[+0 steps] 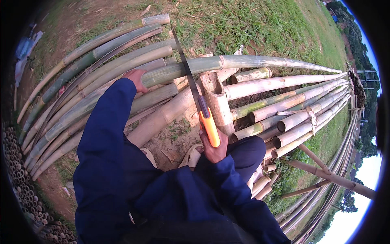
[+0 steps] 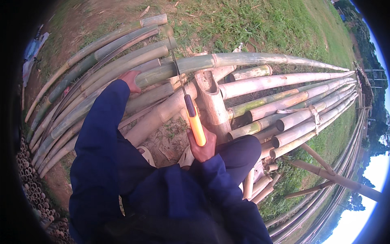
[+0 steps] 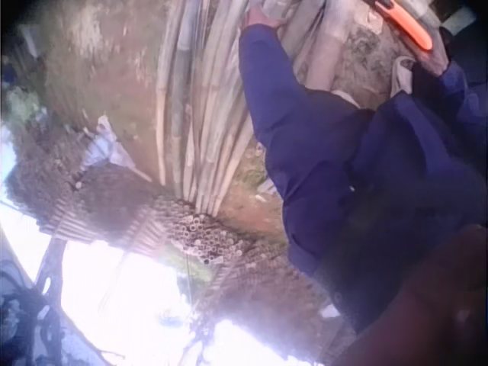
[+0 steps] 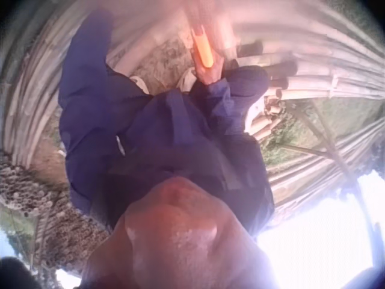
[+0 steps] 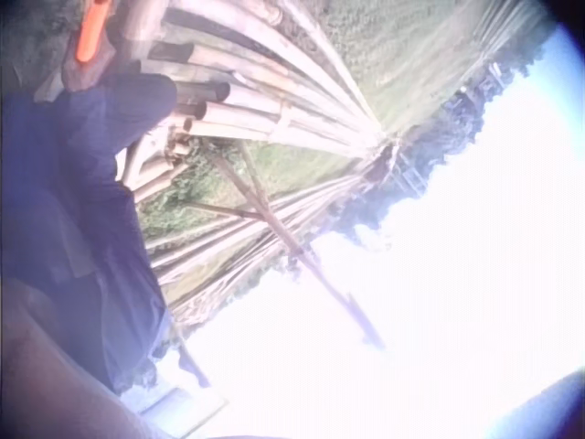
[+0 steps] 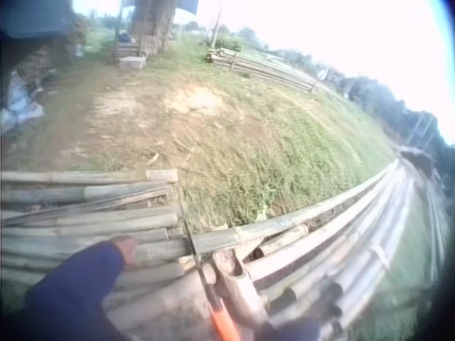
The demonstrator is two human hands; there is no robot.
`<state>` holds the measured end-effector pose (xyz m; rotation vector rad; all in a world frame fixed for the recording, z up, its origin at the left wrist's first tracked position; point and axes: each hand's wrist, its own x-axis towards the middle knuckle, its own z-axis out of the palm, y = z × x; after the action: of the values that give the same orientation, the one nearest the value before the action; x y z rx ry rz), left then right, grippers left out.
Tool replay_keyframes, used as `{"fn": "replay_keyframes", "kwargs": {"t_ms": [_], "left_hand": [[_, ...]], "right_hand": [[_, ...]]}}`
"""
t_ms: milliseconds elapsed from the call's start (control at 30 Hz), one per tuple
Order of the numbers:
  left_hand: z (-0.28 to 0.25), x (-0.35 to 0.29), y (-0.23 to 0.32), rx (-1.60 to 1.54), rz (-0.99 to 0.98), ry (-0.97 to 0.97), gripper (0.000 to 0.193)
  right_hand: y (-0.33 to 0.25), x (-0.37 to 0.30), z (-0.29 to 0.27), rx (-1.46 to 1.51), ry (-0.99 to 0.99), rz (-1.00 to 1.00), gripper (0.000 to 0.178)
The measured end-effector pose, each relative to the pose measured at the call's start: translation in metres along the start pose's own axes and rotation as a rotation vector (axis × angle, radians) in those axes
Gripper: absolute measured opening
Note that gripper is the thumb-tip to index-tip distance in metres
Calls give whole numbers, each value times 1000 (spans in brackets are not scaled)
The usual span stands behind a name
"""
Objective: The person selects bamboo poles from a pile, positions them on a support, and cuts them to length using a hand saw. The cut pieces are placed aside after each cut.
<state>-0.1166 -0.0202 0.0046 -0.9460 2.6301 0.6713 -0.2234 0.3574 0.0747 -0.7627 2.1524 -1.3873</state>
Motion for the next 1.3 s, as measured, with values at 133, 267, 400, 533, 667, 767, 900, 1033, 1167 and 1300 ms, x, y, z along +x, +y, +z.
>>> {"fn": "replay_keyframes", "kwargs": {"t_ms": [133,267,400,533,667,767,900,1033,1167,1300], "left_hand": [[6,-2,2,74,-30,1,92],[14,-5,-9,58,-25,-10,90],[3,-26,-24,-19,-17,-45,89],[15,-42,-32,198,3,123,94],[12,-35,-5,41,38,269,83],[16,-13,26,-90,143,397,71],[19,32,93,-172,342,580,64],[11,64,154,40,332,511,76],[11,88,190,248,201,341,92],[13,94,196,269,199,280,91]], "right_hand": [[-46,-70,-46,-70,-85,36,29],[-47,-80,-71,-216,12,-116,19],[-45,-75,-82,-203,177,-164,11],[-40,-70,-84,-71,311,-123,20],[-44,-68,-97,-13,497,-151,16],[-50,-81,-119,-94,624,-113,15],[-37,-111,-154,-136,748,-32,18],[-13,-152,-169,-88,958,100,26],[19,-210,-173,-533,870,61,19],[55,-245,-151,-617,981,287,17]]}}
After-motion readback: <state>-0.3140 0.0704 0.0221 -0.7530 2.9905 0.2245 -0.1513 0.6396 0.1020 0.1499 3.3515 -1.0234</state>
